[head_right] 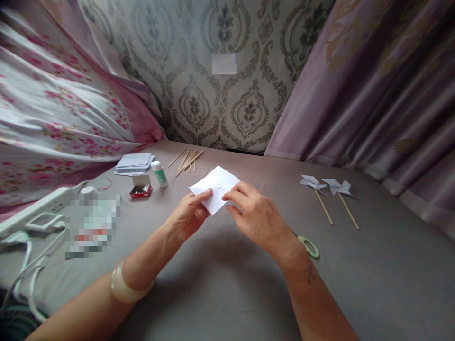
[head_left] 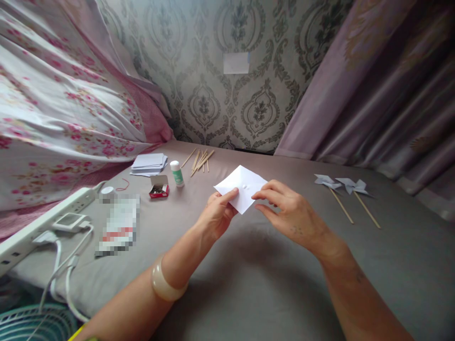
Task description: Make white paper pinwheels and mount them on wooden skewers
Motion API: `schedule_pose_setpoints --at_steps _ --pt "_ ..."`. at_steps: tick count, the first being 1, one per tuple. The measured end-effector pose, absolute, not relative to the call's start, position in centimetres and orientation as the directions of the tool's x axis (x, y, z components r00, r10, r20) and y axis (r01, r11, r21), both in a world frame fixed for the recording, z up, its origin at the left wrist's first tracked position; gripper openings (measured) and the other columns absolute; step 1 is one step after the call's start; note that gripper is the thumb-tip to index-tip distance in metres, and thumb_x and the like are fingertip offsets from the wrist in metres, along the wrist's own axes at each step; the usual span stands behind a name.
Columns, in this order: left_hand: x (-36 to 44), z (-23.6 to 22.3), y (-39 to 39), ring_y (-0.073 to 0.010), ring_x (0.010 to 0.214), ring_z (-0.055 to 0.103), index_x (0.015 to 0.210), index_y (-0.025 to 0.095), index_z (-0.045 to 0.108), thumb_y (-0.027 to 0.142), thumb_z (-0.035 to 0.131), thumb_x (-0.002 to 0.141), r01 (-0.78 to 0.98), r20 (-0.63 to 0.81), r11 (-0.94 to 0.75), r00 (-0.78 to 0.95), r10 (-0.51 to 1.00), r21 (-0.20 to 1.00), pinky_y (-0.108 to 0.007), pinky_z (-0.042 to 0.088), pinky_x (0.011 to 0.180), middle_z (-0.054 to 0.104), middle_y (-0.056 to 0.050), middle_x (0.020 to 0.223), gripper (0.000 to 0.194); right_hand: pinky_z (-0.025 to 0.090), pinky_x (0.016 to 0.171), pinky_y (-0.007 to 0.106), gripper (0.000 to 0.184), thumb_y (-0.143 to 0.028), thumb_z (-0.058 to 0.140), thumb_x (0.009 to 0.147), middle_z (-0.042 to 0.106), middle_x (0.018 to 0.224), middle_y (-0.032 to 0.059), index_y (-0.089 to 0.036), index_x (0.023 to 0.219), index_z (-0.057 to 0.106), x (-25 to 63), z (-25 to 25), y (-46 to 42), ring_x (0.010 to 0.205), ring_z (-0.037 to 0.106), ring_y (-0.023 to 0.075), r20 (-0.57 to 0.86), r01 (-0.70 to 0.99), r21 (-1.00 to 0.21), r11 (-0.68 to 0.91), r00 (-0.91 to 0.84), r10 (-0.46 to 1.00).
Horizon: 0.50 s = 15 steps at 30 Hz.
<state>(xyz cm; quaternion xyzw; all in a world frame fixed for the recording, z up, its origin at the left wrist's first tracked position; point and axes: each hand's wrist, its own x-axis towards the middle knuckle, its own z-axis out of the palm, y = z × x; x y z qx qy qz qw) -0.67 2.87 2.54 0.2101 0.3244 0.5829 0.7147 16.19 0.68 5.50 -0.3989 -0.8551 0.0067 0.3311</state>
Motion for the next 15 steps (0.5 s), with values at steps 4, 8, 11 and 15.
schedule_pose_setpoints --at_steps 4,8,11,15 --pt "-1.1 2.6 3.0 -0.017 0.072 0.066 0.089 0.009 0.067 0.01 0.07 0.072 -0.7 -0.194 0.196 0.083 0.977 0.687 -0.029 0.052 0.072 0.073 -0.01 0.089 0.018 0.053 0.077 0.031 0.015 -0.015 0.061 0.086 0.061 0.093 0.005 -0.019 0.1 0.066 15.3 5.0 0.7 0.089 0.062 0.0196 0.6 0.706 -0.144 0.693 -0.495 0.629" --pt "-1.3 2.5 3.1 -0.0177 0.074 0.066 0.088 0.01 0.067 0.012 0.075 0.067 -0.698 -0.164 0.171 0.077 0.983 0.696 -0.029 0.051 0.072 0.073 -0.01 0.09 0.023 0.052 0.074 0.03 0.015 -0.015 0.056 0.089 0.06 0.09 0.0055 -0.018 0.099 0.067 14.7 4.3 0.9 0.082 0.062 0.0177 0.633 0.721 -0.038 0.692 -0.519 0.575" --pt "-1.3 2.5 3.1 -0.0173 0.073 0.066 0.086 0.01 0.068 0.012 0.076 0.066 -0.707 -0.156 0.161 0.072 0.985 0.688 -0.028 0.05 0.071 0.073 -0.009 0.087 0.022 0.051 0.07 0.027 0.016 -0.016 0.054 0.091 0.06 0.088 0.0056 -0.018 0.097 0.068 14.5 3.8 1.0 0.077 0.061 0.016 0.646 0.723 0.007 0.691 -0.531 0.549" --pt "-1.1 2.5 3.1 -0.0166 0.072 0.065 0.086 0.01 0.069 0.011 0.074 0.066 -0.721 -0.154 0.159 0.073 0.985 0.675 -0.028 0.051 0.071 0.073 -0.009 0.086 0.02 0.049 0.065 0.024 0.018 -0.015 0.052 0.091 0.06 0.085 0.005 -0.018 0.095 0.07 14.5 3.5 1.2 0.072 0.06 0.0141 0.674 0.736 0.055 0.674 -0.526 0.519"
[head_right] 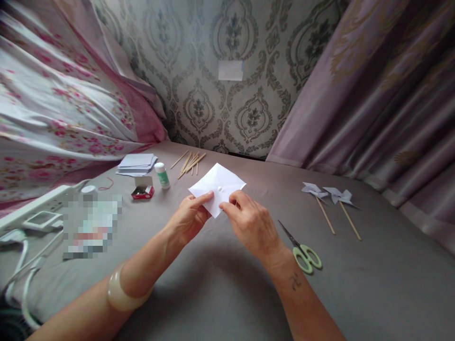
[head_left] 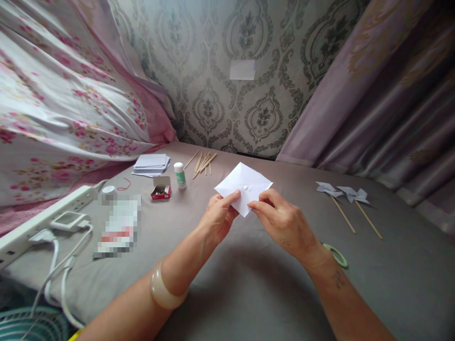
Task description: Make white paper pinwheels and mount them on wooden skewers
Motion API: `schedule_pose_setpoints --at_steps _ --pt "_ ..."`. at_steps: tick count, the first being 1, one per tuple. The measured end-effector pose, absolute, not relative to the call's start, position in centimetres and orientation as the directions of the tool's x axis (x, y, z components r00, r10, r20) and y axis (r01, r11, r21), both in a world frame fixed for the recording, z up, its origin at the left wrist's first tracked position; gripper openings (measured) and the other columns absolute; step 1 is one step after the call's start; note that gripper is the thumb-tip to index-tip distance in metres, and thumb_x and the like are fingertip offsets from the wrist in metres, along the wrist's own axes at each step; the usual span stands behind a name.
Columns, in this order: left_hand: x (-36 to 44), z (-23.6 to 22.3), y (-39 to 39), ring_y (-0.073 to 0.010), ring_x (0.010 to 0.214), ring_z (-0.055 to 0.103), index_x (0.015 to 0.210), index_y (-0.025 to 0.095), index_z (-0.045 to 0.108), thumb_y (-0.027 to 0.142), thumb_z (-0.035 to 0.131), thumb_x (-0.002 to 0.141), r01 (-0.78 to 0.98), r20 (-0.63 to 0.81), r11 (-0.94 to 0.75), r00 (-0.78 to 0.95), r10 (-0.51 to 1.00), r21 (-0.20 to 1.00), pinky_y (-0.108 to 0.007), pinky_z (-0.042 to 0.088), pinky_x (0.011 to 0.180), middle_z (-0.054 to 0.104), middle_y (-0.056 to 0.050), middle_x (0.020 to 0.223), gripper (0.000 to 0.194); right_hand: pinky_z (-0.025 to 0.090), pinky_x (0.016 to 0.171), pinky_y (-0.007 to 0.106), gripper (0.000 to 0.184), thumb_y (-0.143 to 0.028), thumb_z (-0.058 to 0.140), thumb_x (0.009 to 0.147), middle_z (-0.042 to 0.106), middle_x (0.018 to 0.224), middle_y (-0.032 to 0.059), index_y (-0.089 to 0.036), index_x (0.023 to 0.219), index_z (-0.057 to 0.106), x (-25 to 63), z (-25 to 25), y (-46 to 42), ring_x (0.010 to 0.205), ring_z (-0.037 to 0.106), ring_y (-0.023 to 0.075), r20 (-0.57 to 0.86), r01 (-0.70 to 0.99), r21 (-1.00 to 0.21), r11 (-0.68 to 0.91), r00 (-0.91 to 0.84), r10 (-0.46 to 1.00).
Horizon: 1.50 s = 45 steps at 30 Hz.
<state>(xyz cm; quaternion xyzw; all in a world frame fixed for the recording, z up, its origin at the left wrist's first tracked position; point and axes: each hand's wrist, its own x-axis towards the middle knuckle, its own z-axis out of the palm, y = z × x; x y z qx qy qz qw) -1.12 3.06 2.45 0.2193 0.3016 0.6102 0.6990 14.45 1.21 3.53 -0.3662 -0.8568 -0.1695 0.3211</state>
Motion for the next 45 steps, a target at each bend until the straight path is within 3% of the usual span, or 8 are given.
schedule_pose_setpoints --at_steps 15,24,30,35,37,45 --pt "-1.9 3.1 3.4 -0.0134 0.068 0.063 0.083 0.011 0.07 0.012 0.072 0.066 -0.677 -0.202 0.182 0.05 0.978 0.713 -0.025 0.052 0.065 0.072 -0.006 0.082 0.018 0.048 0.064 0.022 0.022 -0.011 0.049 0.092 0.062 0.091 0.0049 -0.019 0.099 0.069 16.7 4.1 1.9 0.074 0.062 0.0129 0.681 0.76 0.061 0.647 -0.506 0.529" --pt "-1.9 3.2 3.1 -0.0204 0.077 0.068 0.088 0.01 0.07 0.009 0.066 0.063 -0.635 -0.164 0.19 0.1 0.981 0.749 -0.029 0.057 0.069 0.074 -0.01 0.088 0.025 0.049 0.067 0.024 0.024 -0.014 0.047 0.094 0.062 0.095 0.0053 -0.021 0.099 0.069 17.5 4.0 2.4 0.076 0.063 0.0136 0.678 0.787 0.005 0.618 -0.457 0.576" --pt "-1.7 3.1 3.0 -0.0196 0.071 0.068 0.086 0.012 0.069 0.007 0.067 0.062 -0.617 -0.201 0.234 0.124 0.972 0.751 -0.03 0.057 0.063 0.074 -0.01 0.089 0.025 0.048 0.065 0.024 0.027 -0.014 0.044 0.093 0.063 0.096 0.0043 -0.023 0.097 0.069 17.7 4.3 2.3 0.076 0.063 0.0137 0.668 0.821 -0.007 0.571 -0.421 0.613" --pt "-1.3 2.8 3.1 -0.0173 0.073 0.068 0.091 0.013 0.069 0.006 0.067 0.065 -0.671 -0.174 0.166 0.056 0.983 0.722 -0.031 0.056 0.074 0.074 -0.009 0.089 0.027 0.048 0.06 0.026 0.024 -0.012 0.049 0.088 0.063 0.101 0.0065 -0.02 0.101 0.067 16.5 4.8 1.5 0.072 0.063 0.0145 0.779 0.908 -0.095 0.408 -0.187 0.598" --pt "-1.2 2.7 3.2 -0.0169 0.077 0.067 0.093 0.013 0.069 0.006 0.067 0.066 -0.69 -0.16 0.147 0.047 0.986 0.709 -0.03 0.055 0.077 0.074 -0.008 0.089 0.028 0.049 0.06 0.026 0.02 -0.014 0.052 0.087 0.062 0.101 0.0076 -0.018 0.102 0.066 15.5 4.7 1.1 0.07 0.063 0.0147 0.79 0.898 -0.142 0.416 -0.15 0.594" --pt "-1.1 2.3 3.1 -0.015 0.077 0.065 0.094 0.012 0.07 0.007 0.068 0.068 -0.721 -0.16 0.157 0.064 0.985 0.675 -0.027 0.052 0.075 0.073 -0.006 0.086 0.027 0.051 0.06 0.026 0.023 -0.012 0.05 0.089 0.061 0.097 0.0078 -0.02 0.106 0.064 12.4 1.9 1.0 0.074 0.062 0.0169 0.707 0.865 0.016 0.502 -0.365 0.606"
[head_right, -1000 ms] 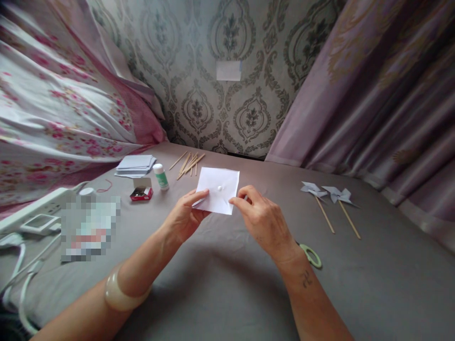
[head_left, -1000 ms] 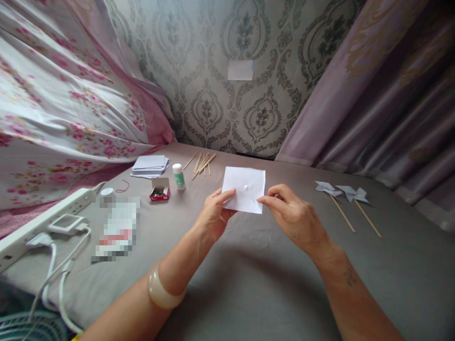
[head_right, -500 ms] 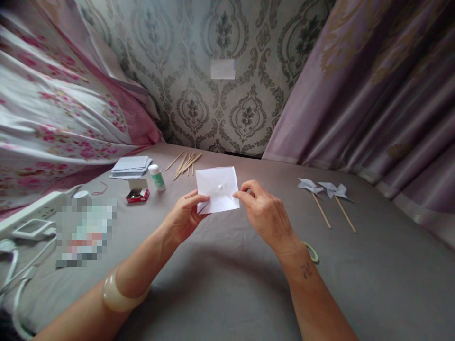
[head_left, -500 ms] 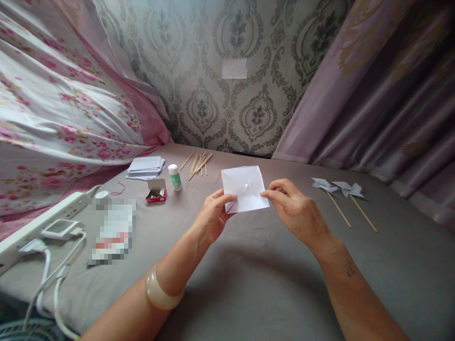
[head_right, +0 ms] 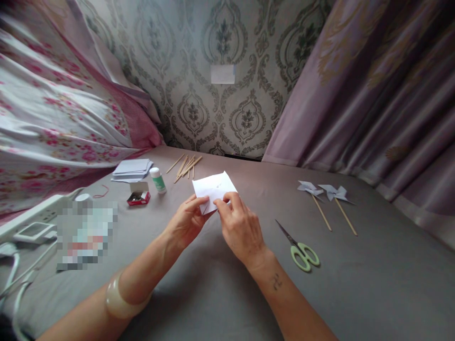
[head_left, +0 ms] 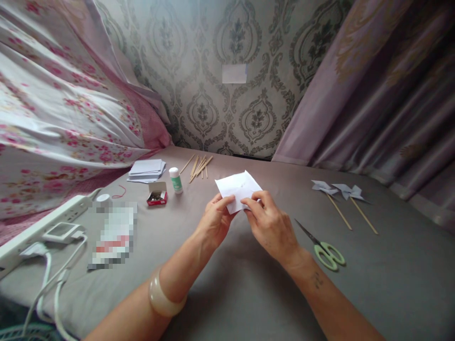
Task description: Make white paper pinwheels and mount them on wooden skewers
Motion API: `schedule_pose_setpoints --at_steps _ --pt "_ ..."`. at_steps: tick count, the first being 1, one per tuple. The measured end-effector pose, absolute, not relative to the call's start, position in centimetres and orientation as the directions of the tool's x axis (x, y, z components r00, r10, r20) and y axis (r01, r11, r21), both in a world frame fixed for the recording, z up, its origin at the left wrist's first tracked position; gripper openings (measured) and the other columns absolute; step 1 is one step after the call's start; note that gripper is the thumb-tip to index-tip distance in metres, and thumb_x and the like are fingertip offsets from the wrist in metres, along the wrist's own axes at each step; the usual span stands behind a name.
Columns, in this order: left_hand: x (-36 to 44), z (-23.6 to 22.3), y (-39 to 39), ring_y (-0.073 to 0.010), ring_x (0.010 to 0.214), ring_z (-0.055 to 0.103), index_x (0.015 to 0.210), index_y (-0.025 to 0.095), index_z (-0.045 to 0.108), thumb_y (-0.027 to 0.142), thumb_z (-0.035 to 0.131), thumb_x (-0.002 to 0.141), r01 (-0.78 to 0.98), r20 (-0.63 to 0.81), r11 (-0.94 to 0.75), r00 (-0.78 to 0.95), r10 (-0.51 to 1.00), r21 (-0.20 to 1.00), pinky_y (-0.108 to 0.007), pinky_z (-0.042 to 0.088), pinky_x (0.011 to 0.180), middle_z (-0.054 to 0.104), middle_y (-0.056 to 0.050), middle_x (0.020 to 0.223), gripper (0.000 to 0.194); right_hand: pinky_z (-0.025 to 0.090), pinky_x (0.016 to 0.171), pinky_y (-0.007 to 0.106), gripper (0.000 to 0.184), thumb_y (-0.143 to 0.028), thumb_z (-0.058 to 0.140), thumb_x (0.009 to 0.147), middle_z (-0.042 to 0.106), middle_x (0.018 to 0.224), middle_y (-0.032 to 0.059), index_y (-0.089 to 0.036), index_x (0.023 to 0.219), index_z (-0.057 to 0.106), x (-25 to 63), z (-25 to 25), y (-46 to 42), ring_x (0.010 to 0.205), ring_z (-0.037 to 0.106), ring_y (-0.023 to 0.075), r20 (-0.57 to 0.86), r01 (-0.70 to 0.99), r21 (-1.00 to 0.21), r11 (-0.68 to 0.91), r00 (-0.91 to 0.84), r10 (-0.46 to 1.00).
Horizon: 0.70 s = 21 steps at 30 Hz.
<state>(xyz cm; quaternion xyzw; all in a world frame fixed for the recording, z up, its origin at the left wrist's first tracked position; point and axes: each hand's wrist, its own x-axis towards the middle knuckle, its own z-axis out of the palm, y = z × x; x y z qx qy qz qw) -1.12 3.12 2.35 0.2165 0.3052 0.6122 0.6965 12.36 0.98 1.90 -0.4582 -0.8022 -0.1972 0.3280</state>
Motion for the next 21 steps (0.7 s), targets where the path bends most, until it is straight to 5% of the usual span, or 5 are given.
schedule_pose_setpoints --at_steps 13,21 --pt "-1.05 2.39 3.0 -0.0155 0.078 0.064 0.086 0.014 0.067 0.007 0.07 0.062 -0.726 -0.147 0.16 0.082 0.986 0.669 -0.028 0.051 0.075 0.073 -0.005 0.087 0.025 0.045 0.059 0.022 0.016 -0.02 0.051 0.094 0.063 0.088 0.005 -0.021 0.089 0.067 12.36 1.74 1.04 0.066 0.059 0.0118 0.768 0.859 0.045 0.51 -0.356 0.533" --pt "-1.17 2.17 3.29 -0.0133 0.072 0.063 0.084 0.015 0.064 0.01 0.072 0.063 -0.741 -0.18 0.176 0.075 0.981 0.648 -0.025 0.05 0.067 0.071 -0.002 0.082 0.023 0.045 0.058 0.021 0.019 -0.026 0.051 0.095 0.063 0.091 0.0058 -0.02 0.09 0.068 12.22 1.59 0.98 0.066 0.061 0.0114 0.748 0.831 -0.066 0.553 -0.325 0.578"
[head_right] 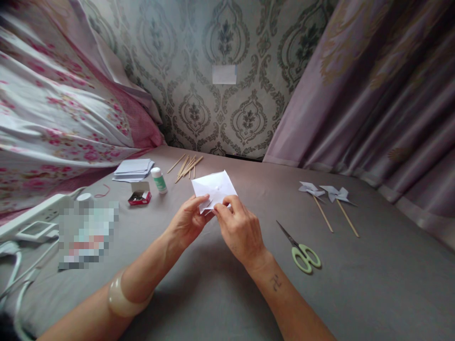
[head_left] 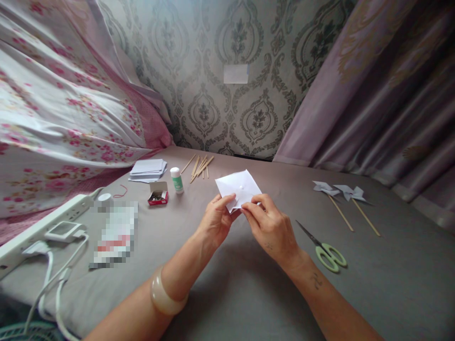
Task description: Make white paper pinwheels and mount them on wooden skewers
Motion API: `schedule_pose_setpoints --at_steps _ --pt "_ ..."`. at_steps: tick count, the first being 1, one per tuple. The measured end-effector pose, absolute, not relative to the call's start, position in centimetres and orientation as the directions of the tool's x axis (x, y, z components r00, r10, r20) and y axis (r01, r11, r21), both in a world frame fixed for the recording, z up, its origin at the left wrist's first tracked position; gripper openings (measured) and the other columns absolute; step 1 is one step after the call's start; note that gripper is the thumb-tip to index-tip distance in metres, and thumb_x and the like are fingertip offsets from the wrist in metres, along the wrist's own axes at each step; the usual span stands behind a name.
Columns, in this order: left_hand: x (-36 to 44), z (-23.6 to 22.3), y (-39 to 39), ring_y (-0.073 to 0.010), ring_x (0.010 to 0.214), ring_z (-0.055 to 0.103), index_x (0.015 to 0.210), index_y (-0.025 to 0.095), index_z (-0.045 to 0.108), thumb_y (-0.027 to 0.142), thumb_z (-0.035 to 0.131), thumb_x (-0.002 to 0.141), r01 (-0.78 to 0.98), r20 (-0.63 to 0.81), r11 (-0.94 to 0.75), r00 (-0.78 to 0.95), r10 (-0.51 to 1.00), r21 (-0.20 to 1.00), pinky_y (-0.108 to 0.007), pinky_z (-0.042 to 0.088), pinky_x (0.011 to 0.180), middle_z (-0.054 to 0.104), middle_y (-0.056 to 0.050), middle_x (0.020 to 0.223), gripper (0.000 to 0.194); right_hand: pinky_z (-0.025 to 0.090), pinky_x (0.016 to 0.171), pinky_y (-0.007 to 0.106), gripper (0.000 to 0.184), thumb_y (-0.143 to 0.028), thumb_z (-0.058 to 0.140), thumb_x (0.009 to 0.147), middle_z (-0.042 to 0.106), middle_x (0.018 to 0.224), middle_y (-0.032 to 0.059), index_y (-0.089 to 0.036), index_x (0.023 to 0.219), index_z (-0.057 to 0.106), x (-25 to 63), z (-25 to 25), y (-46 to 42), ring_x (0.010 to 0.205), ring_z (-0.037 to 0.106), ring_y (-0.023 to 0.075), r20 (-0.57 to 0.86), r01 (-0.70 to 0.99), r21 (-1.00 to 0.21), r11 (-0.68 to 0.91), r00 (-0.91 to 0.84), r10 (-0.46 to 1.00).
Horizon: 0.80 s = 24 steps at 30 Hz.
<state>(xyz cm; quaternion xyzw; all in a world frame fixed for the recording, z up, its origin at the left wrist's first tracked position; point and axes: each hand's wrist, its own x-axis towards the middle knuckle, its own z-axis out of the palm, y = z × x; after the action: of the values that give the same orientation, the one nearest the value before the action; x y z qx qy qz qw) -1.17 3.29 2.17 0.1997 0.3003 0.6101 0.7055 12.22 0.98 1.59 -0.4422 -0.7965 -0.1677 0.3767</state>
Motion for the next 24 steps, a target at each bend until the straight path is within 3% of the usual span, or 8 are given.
schedule_pose_setpoints --at_steps 6,13,19,24 --pt "-1.19 2.21 3.4 -0.0137 0.073 0.064 0.093 0.016 0.066 0.016 0.071 0.069 -0.738 -0.221 0.194 0.062 0.973 0.647 -0.024 0.049 0.065 0.071 -0.003 0.086 0.025 0.049 0.064 0.023 0.022 -0.028 0.049 0.095 0.062 0.091 0.0061 -0.02 0.09 0.068 12.12 1.55 0.9 0.072 0.063 0.0132 0.72 0.772 -0.207 0.601 -0.295 0.628" --pt "-0.92 2.67 3.17 -0.0126 0.069 0.063 0.082 0.013 0.066 0.012 0.067 0.073 -0.755 -0.206 0.169 0.045 0.977 0.633 -0.026 0.052 0.07 0.071 -0.003 0.08 0.009 0.049 0.067 0.025 0.015 -0.025 0.054 0.092 0.063 0.082 0.0043 -0.019 0.086 0.067 11.98 1.86 1.01 0.07 0.062 0.0142 0.709 0.67 -0.434 0.601 -0.157 0.687" --pt "-0.71 2.37 2.98 -0.0147 0.073 0.065 0.082 0.012 0.068 0.014 0.073 0.068 -0.744 -0.146 0.137 0.054 0.988 0.654 -0.03 0.053 0.078 0.072 -0.004 0.082 0.015 0.046 0.058 0.025 0.015 -0.026 0.057 0.09 0.064 0.076 0.0025 -0.019 0.081 0.066 12.11 2.28 1.01 0.057 0.056 0.0116 0.671 0.67 -0.52 0.53 -0.064 0.738" --pt "-0.51 2.23 2.75 -0.0151 0.073 0.065 0.079 0.011 0.07 0.018 0.077 0.066 -0.725 -0.125 0.142 0.078 0.989 0.674 -0.031 0.052 0.079 0.072 -0.005 0.08 0.016 0.045 0.059 0.026 0.015 -0.026 0.06 0.087 0.063 0.073 0.0022 -0.018 0.077 0.066 12.31 2.35 1.19 0.058 0.056 0.0125 0.652 0.688 -0.549 0.474 -0.001 0.758"
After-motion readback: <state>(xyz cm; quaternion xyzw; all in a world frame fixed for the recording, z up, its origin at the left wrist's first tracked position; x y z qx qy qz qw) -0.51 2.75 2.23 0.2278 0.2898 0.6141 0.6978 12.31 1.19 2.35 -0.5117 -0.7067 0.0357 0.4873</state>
